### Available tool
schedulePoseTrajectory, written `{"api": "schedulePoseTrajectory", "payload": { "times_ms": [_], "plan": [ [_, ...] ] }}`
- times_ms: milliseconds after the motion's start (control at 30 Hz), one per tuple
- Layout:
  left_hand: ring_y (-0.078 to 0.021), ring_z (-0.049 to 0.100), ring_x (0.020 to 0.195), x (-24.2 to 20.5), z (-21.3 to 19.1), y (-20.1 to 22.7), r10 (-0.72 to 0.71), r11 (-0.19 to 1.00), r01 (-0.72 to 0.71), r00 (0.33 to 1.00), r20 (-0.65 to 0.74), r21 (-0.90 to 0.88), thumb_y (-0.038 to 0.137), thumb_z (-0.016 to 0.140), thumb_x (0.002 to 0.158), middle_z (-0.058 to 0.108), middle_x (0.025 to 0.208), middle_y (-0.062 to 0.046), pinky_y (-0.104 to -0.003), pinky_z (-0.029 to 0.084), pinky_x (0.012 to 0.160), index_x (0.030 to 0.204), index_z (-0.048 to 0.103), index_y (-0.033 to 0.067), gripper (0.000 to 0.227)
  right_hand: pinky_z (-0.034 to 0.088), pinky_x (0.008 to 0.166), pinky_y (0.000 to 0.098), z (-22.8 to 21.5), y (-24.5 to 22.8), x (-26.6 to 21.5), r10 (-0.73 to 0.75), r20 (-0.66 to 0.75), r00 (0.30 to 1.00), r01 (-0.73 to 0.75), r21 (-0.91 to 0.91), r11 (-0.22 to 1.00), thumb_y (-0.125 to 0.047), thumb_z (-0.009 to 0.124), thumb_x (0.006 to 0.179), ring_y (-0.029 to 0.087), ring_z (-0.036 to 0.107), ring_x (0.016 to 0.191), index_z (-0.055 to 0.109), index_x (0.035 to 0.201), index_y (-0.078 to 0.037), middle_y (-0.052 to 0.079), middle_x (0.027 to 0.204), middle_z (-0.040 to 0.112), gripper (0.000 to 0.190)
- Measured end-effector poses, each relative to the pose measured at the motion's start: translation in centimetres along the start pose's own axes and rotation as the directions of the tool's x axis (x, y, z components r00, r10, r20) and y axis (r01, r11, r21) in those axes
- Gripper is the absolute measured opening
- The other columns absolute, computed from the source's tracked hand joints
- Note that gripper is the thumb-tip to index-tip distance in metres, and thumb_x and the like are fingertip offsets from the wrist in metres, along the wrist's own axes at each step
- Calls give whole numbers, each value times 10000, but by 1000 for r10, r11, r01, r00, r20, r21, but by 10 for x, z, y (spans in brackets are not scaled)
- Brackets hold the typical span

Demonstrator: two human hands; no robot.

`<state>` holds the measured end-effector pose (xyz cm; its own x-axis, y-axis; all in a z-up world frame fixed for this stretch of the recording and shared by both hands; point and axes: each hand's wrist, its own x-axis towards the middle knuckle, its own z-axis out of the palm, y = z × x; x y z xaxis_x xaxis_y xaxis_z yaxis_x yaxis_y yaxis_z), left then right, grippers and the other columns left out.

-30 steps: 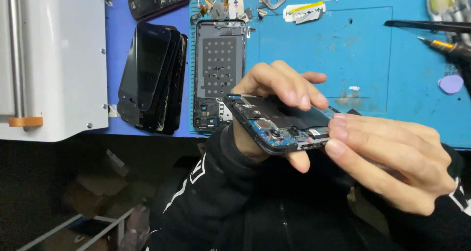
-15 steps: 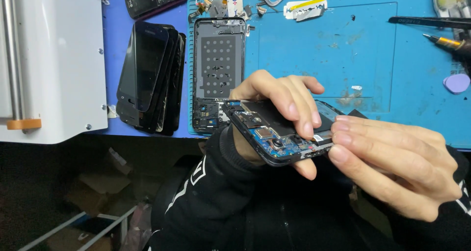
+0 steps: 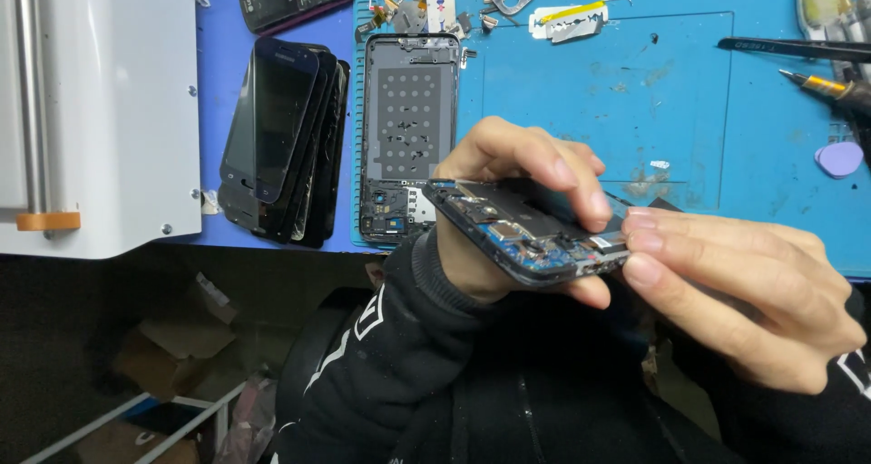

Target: Reassemble the internal components of a mobile phone and test the screen functionality.

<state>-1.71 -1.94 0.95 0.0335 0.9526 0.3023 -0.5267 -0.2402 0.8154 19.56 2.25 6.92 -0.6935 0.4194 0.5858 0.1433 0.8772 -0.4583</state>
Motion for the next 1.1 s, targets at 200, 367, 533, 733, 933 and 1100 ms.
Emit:
{"api": "schedulePoseTrajectory", "payload": {
  "times_ms": [200, 367, 533, 733, 933, 1100],
  "plan": [
    [-132, 704, 858, 4, 4, -14, 92, 996, -92, 995, -48, 7, 2, 974, 794, 745, 942, -70, -282, 502, 1007, 1154, 554, 92, 560, 619, 856, 418, 1, 5, 2, 112, -46, 993, -112, 4, 994, 59, 793, 799, 347, 744, 1014, 677, 1105, 22, 175, 1119, 671, 328],
    [-160, 731, 858, 17, 17, -5, 12, 994, -30, 986, -168, -108, -48, 924, 796, 749, 911, -95, -288, 611, 807, 1264, 545, 35, 608, 617, 796, 323, 13, 19, -3, 84, -177, 981, -102, -94, 990, 118, 792, 899, 280, 748, 963, 681, 1139, 5, 172, 1132, 692, 288],
    [-152, 723, 883, 24, 22, -9, 34, 989, -62, 979, -203, -131, -82, 880, 895, 740, 935, -108, -280, 617, 829, 1288, 553, 0, 519, 611, 761, 299, 15, 24, -4, 74, -197, 978, -103, -141, 985, 119, 776, 918, 258, 748, 916, 693, 1138, 24, 213, 1066, 710, 254],
    [-117, 717, 944, 31, 21, -23, 189, 979, -165, 952, -240, 119, -77, 878, 943, 729, 1021, -69, -256, 615, 891, 1252, 602, 23, 426, 598, 833, 297, 22, 33, -10, 143, -304, 942, -178, -91, 980, 82, 806, 1001, 242, 727, 944, 707, 1177, 18, 184, 1078, 702, 211],
    [-112, 716, 947, 38, 27, -27, 222, 975, -202, 923, -313, 96, -43, 878, 936, 742, 1028, -47, -255, 610, 901, 1257, 613, 30, 422, 573, 857, 265, 25, 43, -20, 199, -319, 926, -215, -13, 977, 54, 813, 1035, 211, 699, 987, 710, 1198, 18, 173, 1129, 701, 196],
    [-98, 700, 937, 44, 29, -28, 205, 978, -180, 917, -342, 103, -8, 877, 956, 746, 1006, -28, -229, 580, 904, 1111, 715, 2, 225, 540, 843, 239, 29, 48, -20, 295, -351, 889, -278, 99, 955, 37, 821, 1069, 177, 670, 960, 724, 1196, 21, 167, 1152, 715, 161]
  ]
}}
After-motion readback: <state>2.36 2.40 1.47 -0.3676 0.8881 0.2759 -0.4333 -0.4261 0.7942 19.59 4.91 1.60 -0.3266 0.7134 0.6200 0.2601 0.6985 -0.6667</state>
